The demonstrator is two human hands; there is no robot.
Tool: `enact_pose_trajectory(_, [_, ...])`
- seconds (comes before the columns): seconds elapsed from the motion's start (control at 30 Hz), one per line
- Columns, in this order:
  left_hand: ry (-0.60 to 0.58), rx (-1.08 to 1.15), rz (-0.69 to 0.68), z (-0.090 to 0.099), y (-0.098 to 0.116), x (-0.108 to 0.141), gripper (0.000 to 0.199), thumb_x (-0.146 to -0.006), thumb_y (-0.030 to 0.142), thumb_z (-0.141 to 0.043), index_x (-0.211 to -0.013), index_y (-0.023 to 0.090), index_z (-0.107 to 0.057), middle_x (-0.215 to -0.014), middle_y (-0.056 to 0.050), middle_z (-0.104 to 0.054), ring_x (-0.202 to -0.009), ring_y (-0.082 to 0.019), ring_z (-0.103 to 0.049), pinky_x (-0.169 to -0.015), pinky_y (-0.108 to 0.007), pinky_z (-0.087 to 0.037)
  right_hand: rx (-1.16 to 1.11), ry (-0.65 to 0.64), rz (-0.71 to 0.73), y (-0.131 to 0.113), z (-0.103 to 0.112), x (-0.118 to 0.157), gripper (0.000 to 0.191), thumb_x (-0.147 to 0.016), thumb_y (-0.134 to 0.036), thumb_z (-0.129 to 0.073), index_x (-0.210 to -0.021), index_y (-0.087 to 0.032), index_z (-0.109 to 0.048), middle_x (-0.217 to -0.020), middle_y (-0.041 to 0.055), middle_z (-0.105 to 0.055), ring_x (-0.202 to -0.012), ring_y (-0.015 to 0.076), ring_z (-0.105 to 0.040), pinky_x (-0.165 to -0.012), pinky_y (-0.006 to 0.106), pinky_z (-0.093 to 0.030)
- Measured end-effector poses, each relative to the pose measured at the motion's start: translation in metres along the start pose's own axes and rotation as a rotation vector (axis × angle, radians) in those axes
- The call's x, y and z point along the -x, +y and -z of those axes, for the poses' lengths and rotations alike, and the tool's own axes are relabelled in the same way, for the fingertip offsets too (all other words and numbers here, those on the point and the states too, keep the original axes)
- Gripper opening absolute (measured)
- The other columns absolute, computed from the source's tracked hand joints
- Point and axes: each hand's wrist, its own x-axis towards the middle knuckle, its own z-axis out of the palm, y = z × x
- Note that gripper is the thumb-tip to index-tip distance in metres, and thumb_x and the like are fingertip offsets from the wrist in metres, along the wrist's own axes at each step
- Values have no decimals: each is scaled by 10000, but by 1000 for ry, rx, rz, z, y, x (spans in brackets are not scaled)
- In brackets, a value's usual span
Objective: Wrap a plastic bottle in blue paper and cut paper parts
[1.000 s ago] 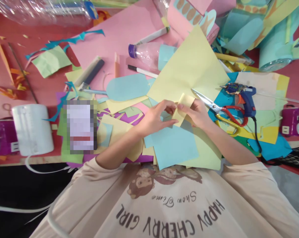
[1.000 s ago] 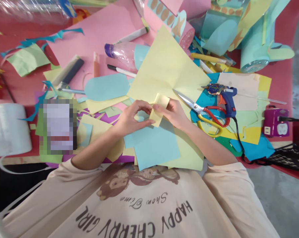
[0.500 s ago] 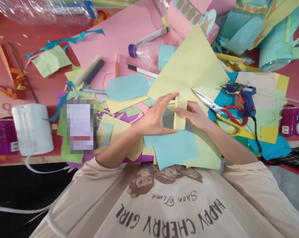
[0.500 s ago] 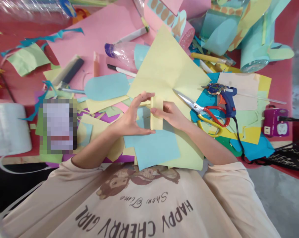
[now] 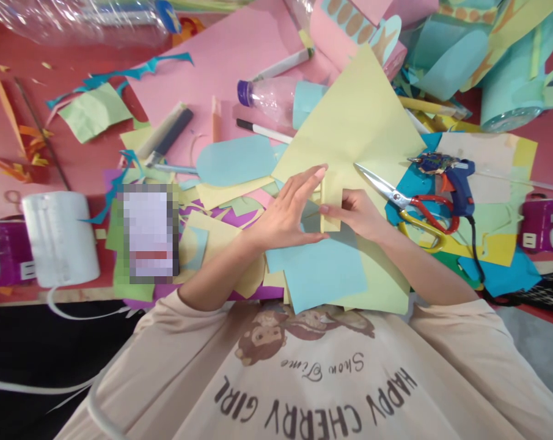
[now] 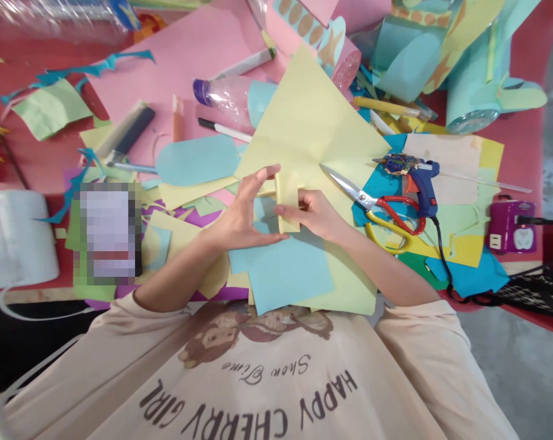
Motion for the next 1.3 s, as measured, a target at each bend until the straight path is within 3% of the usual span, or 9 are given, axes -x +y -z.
enact_pose_trajectory(0.23, [-20,71,11,-2,-3,-1,1135,-700,627,-713,-1521,337,14,-1569,-162,-264,-1438,-369,-310,-1098,-570,-368,-17,-96,0,-9,1,2,404,-727,-563,-709,-679,-171,-622,-582,-22,-576,-531,103,-544,-504,244,-435])
enact_pose_trajectory(0.43, [-36,134,-7,0,-3,0,1104,-727,573,-718,-1528,304,-9,-1532,-170,-337,-1387,-351,-392,-1074,-525,-414,19,-152,17,-6,2,2,311,-811,-463,-640,-742,-162,-675,-629,4,-627,-578,117,-584,-555,255,-470])
enact_pose_trajectory(0.77, [54,-71,-53,3,-1,-2,1010,-772,542,-688,-1527,285,-68,-1463,-177,-414,-1319,-336,-454,-1041,-502,-423,-19,-31,14,-9,1,0,415,-684,-502,-779,-600,-169,-546,-536,-49,-517,-465,86,-547,-423,216,-370])
enact_pose_trajectory(0.87, [31,-32,1,1,-1,-1,1031,-749,587,-691,-1522,292,-76,-1482,-175,-371,-1359,-353,-397,-1073,-535,-387,-40,-48,17,-12,0,0,426,-655,-509,-798,-602,-164,-554,-543,-47,-526,-474,82,-541,-451,220,-397])
enact_pose_trajectory(0.97, [43,183,157,0,0,-1,1089,-634,711,-707,-1494,290,-188,-1497,-165,-327,-1352,-361,-389,-1068,-526,-411,-35,-85,26,-12,0,1,424,-688,-523,-769,-607,-163,-560,-555,-43,-522,-485,82,-539,-471,228,-417])
enact_pose_trajectory(1.07, [108,573,359,1,3,-5,744,-735,651,-663,-1342,284,-440,-1304,-107,-526,-1091,-241,-601,-915,-392,-535,-29,-98,38,-7,2,1,386,-726,-502,-749,-637,-164,-586,-572,-38,-539,-516,91,-561,-501,231,-443])
enact_pose_trajectory(1.17, [111,861,552,3,7,-11,330,-812,471,-673,-995,200,-628,-926,-41,-662,-789,-138,-646,-732,-279,-549,-18,-141,36,-3,5,1,322,-765,-472,-729,-721,-164,-646,-622,-21,-595,-566,100,-593,-558,233,-479])
enact_pose_trajectory(1.3, [141,903,671,5,11,-14,200,-756,336,-735,-806,161,-654,-754,0,-655,-660,-91,-608,-646,-231,-512,23,-161,-6,-5,6,3,298,-773,-456,-727,-753,-164,-674,-623,-12,-625,-570,95,-594,-567,221,-475])
